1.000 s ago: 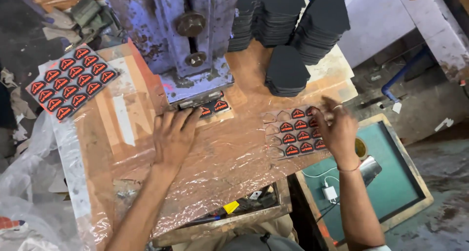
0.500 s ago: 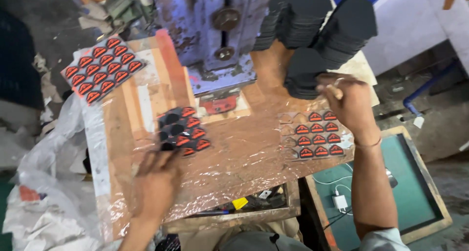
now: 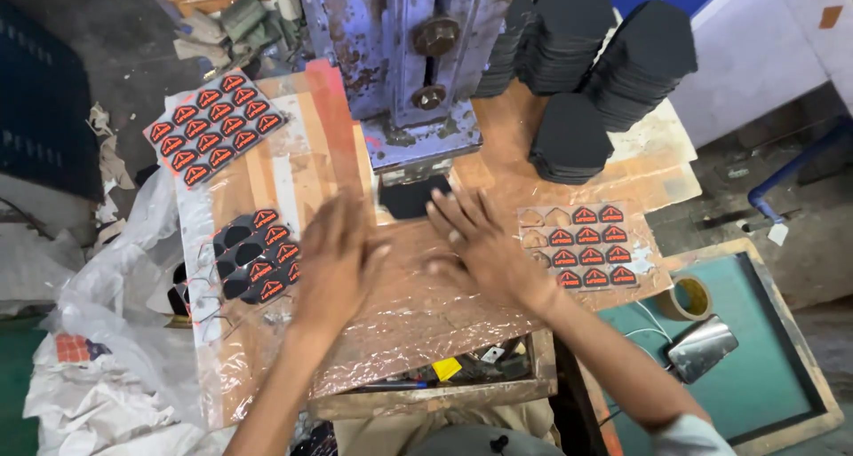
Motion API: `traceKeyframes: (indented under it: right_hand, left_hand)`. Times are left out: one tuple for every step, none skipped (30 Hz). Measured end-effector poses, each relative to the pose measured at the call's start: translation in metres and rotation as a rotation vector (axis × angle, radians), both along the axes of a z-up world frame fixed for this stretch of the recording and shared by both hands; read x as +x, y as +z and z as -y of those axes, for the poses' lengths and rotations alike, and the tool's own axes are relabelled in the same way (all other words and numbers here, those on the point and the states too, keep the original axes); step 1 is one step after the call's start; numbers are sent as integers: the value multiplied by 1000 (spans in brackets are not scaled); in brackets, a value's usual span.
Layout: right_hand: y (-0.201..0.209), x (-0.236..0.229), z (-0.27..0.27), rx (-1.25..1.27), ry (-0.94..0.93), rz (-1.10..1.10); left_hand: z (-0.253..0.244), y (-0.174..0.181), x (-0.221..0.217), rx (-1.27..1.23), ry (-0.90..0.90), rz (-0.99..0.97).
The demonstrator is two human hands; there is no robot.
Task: The person repeatedly picks up black foam pads from a stack, places them under a press machine, and then applies orange triangular stickers onto the pads by hand. The finished items are moved to a plastic bag on the left side of the table.
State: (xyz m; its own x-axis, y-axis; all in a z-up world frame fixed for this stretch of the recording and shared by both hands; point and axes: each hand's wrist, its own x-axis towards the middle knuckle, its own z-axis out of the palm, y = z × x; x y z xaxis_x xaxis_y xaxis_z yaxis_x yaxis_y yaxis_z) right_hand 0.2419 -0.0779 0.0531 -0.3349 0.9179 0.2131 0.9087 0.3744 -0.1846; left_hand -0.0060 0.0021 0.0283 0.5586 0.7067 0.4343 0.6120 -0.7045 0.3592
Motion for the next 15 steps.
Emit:
traceKeyframes:
  right_hand:
    - [-5,5,-9,7,0,6]
    - [-11,9,-17,20,4,37]
    - [-18,14,-27,32,8,69]
    - [-17,16,-26,31,9,70]
    - [-16,18,-25,38,14,45]
    - [-17,20,-22,38,20,18]
    - [-15,24,-23,30,20,18]
    - [-13,27,-26,37,15,-7]
    - [-11,30,-29,44,11,-32]
    - [-11,30,-30,39,8,-36]
    - [-11,31,-31,20,7,-75]
    - [-10,34,-34,6,8,-110]
    - [-10,31,-31,6,7,-109]
    - [-9,30,-31,18,9,-91]
    - [-8,28,-31,31,11,-73]
  left_hand:
    - [-7,-5,12,7,0,6]
    - [-14,-10,23,-1,-17,-62]
    - [-23,-15,34,-10,-34,-130]
    - [-23,-15,35,-11,-34,-128]
    - [-23,-16,35,-12,-39,-124]
    - [-21,-18,35,-20,-44,-121]
    - [-19,-18,34,-27,-44,-121]
    - [-20,-17,33,-32,-51,-102]
    - [-20,-16,31,-36,-57,-84]
    - [-17,-14,32,-41,-60,-87]
    - [-15,-11,32,-41,-43,-76]
    - [-15,-8,33,-36,-24,-62]
    - [-12,-12,33,-36,-25,-62]
    - [-12,-15,34,-39,-27,-92]
    - [-11,-18,35,-41,-29,-122]
